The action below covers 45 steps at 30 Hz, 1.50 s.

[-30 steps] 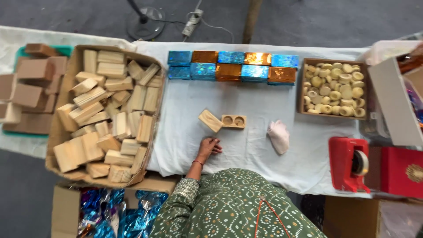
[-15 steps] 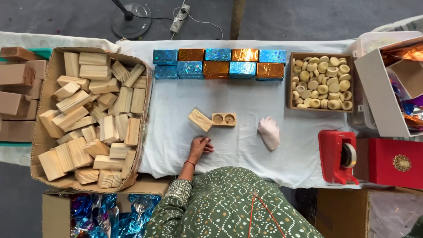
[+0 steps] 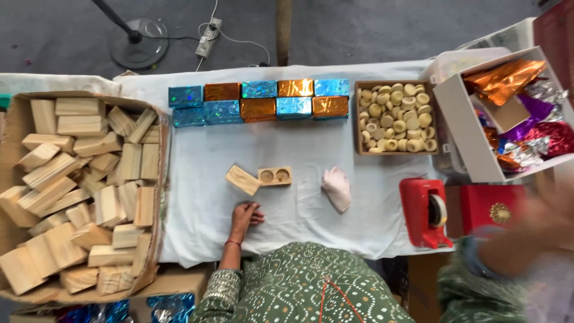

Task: The person wipes a small wooden block with a white cloth, turning it over to clean all sides. They then place small round wooden pieces into the block's indentations and continue wiping the block.

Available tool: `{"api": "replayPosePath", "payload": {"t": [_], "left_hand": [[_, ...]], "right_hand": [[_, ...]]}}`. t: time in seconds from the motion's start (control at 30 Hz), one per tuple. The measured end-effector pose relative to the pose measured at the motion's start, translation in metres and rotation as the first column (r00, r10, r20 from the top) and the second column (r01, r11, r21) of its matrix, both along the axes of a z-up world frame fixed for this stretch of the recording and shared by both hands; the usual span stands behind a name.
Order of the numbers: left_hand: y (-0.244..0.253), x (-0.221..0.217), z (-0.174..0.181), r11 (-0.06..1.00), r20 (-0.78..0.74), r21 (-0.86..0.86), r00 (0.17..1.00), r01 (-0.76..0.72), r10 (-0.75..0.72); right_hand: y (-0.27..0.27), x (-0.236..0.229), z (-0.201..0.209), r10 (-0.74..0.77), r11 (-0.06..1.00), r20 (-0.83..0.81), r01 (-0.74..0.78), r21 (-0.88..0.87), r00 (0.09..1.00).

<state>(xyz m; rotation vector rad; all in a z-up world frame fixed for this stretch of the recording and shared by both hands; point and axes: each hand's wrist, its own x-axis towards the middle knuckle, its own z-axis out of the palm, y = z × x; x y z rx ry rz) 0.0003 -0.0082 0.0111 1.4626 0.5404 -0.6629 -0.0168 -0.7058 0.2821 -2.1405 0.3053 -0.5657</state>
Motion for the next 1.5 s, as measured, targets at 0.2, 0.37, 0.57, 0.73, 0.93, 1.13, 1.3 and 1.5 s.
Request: {"api": "replayPosePath", "payload": {"t": [0.2, 0.37, 0.57, 0.73, 0.93, 1.13, 1.3, 1.5], "left_hand": [[-0.002, 0.001, 0.002, 0.999, -0.002, 0.028, 0.999, -0.039, 0.039], [-0.014, -0.002, 0.019, 0.992, 0.021, 0.081, 0.995, -0.097, 0.095], [-0.022, -0.015, 0.0, 0.977, 0.114, 0.148, 0.984, -0.153, 0.137], [-0.054, -0.008, 0.015, 0.997, 0.103, 0.065, 0.994, -0.036, 0.029], [-0.135, 0.029, 0.107, 0.948, 0.173, -0.174, 0.956, 0.268, -0.238], [-0.138, 0.03, 0.103, 0.826, 0.145, -0.537, 0.984, 0.169, -0.107], [-0.119, 0.027, 0.099, 0.75, 0.06, -0.659, 0.998, 0.064, -0.032], [-0.101, 0.032, 0.112, 0.73, 0.037, -0.683, 0.999, 0.004, 0.029]], "right_hand": [[0.073, 0.154, -0.1, 0.012, 0.96, -0.283, -0.091, -0.266, 0.959], [0.063, 0.158, -0.154, -0.043, 0.835, -0.355, -0.161, -0.526, 0.934], [0.076, 0.157, -0.164, -0.121, 0.744, -0.375, -0.166, -0.648, 0.919], [0.137, 0.137, -0.178, -0.156, 0.839, -0.315, -0.042, -0.542, 0.936], [0.341, 0.06, -0.137, 0.345, 0.93, -0.069, -0.331, 0.161, 0.936], [0.418, 0.022, -0.102, 0.23, 0.948, -0.137, -0.254, -0.192, 0.963], [0.397, 0.011, -0.105, 0.485, 0.859, -0.088, -0.493, -0.141, 0.87], [0.35, 0.018, -0.11, 0.128, 0.877, -0.415, -0.298, -0.376, 0.901]]}}
